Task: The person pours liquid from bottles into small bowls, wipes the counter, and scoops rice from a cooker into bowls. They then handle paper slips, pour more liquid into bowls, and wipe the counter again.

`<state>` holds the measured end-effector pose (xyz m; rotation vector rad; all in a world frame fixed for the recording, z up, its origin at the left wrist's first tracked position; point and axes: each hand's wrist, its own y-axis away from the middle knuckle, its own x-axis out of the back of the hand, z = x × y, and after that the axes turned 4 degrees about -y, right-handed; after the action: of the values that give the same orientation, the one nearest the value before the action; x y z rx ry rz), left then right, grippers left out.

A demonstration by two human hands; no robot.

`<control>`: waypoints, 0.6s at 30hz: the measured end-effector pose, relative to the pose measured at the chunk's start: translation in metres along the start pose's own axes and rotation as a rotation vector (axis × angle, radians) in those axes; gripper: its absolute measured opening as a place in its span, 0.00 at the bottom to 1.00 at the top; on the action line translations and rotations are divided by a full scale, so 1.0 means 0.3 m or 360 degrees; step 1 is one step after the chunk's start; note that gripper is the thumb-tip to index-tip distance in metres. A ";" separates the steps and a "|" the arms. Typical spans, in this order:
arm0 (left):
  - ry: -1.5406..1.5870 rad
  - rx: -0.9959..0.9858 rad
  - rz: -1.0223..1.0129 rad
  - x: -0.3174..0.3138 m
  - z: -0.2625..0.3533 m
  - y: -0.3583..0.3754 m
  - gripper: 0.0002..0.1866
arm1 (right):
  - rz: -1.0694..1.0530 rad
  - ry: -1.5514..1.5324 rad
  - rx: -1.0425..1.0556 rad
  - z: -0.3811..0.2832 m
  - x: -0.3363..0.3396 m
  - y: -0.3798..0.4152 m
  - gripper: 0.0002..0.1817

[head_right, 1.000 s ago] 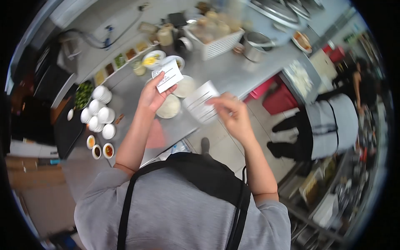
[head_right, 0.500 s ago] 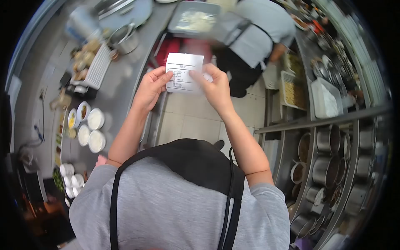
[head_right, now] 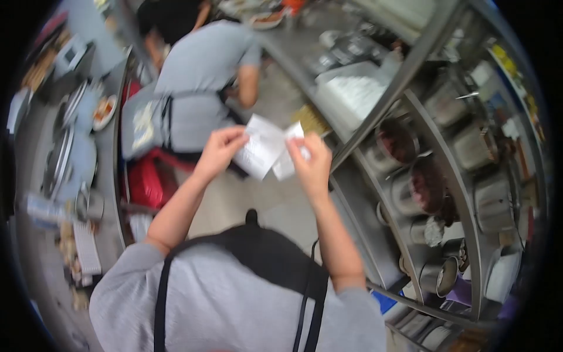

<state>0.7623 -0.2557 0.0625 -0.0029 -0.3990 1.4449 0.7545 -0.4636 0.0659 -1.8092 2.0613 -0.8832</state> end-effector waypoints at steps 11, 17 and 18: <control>0.0779 -0.0516 0.0079 -0.234 0.179 -1.276 0.10 | 0.0551 0.0719 -0.0145 0.092 0.340 -0.078 0.06; 0.1384 -0.0693 0.0014 -0.493 0.500 -1.902 0.11 | 0.0818 0.0920 -0.0231 0.074 0.356 -0.138 0.08; 0.1502 -0.0731 -0.0031 -0.551 0.553 -1.973 0.11 | 0.0905 0.1025 -0.0157 0.077 0.366 -0.138 0.07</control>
<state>1.2748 -0.5353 0.3159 -1.0075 0.0639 1.1515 0.7799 -0.5771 0.0936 -0.9124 2.8253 -1.2994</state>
